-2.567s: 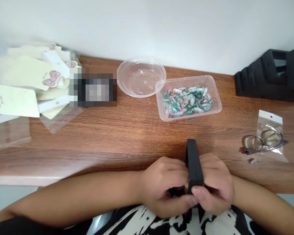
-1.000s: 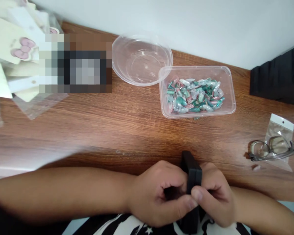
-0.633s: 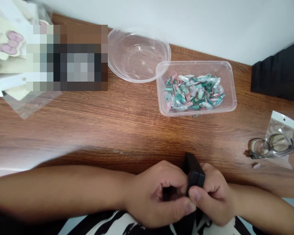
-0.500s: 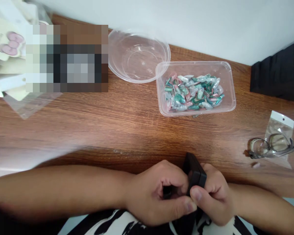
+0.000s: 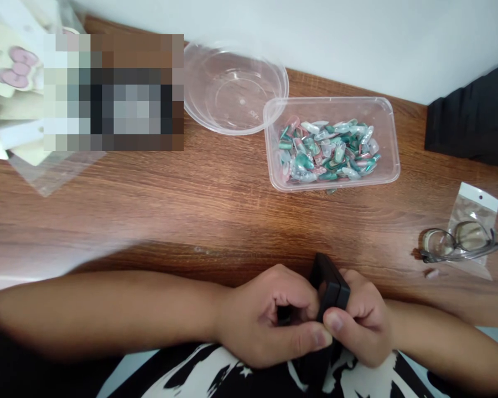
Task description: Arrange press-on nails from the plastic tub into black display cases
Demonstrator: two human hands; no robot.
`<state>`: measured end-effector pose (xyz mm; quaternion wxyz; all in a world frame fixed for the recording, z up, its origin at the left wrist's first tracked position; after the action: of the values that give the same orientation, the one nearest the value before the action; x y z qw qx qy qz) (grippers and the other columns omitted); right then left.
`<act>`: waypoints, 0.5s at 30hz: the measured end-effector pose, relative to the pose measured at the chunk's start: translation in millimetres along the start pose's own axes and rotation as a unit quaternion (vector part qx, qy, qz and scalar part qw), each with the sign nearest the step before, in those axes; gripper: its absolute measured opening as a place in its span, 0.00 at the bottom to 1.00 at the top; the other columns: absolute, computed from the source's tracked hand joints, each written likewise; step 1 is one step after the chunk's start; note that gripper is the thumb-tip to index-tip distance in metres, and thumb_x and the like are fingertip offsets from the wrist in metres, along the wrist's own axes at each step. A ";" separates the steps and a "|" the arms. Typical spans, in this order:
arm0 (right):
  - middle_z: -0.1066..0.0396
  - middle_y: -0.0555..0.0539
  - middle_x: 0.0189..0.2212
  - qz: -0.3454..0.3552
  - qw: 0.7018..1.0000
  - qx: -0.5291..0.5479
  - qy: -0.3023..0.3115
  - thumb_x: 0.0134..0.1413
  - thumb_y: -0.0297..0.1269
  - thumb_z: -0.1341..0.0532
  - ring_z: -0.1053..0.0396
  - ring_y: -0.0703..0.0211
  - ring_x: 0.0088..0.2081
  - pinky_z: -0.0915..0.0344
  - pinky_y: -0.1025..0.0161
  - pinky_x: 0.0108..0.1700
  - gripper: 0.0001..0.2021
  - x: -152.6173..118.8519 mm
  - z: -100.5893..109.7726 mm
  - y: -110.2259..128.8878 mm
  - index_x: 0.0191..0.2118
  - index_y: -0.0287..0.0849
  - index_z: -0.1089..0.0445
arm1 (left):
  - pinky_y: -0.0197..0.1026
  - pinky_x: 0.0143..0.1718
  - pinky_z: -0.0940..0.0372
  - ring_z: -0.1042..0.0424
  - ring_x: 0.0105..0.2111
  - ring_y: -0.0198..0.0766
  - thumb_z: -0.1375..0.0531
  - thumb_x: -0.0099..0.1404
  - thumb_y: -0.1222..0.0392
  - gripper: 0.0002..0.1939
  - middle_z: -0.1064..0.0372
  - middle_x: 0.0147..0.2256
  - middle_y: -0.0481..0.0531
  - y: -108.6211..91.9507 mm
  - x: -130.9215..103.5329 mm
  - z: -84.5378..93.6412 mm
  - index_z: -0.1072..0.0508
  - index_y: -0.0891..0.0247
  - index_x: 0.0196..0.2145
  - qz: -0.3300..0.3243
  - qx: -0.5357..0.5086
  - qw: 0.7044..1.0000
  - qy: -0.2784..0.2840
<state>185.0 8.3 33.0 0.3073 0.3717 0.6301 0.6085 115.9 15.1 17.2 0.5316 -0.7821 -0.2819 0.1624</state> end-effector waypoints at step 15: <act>0.54 0.56 0.17 0.022 0.999 0.023 0.026 0.71 0.39 0.52 0.51 0.69 0.20 0.50 0.66 0.23 0.23 2.8 -2.9 5.3 0.21 0.43 0.52 | 0.32 0.16 0.52 0.50 0.17 0.26 0.41 0.55 0.64 0.15 0.50 0.16 0.40 -1.2 4.3 3.5 0.44 0.61 0.17 0.058 0.028 0.998 -0.006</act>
<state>181.6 9.1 38.7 0.2687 0.3767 0.6434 0.6099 117.1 20.7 17.1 0.5408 -0.7813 -0.2343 0.2055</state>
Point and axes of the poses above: each hand's wrist, its own x-axis towards the middle knuckle, its own z-axis out of the back of the hand, y = z × x, the point moved 8 cm from there along x, towards the middle knuckle
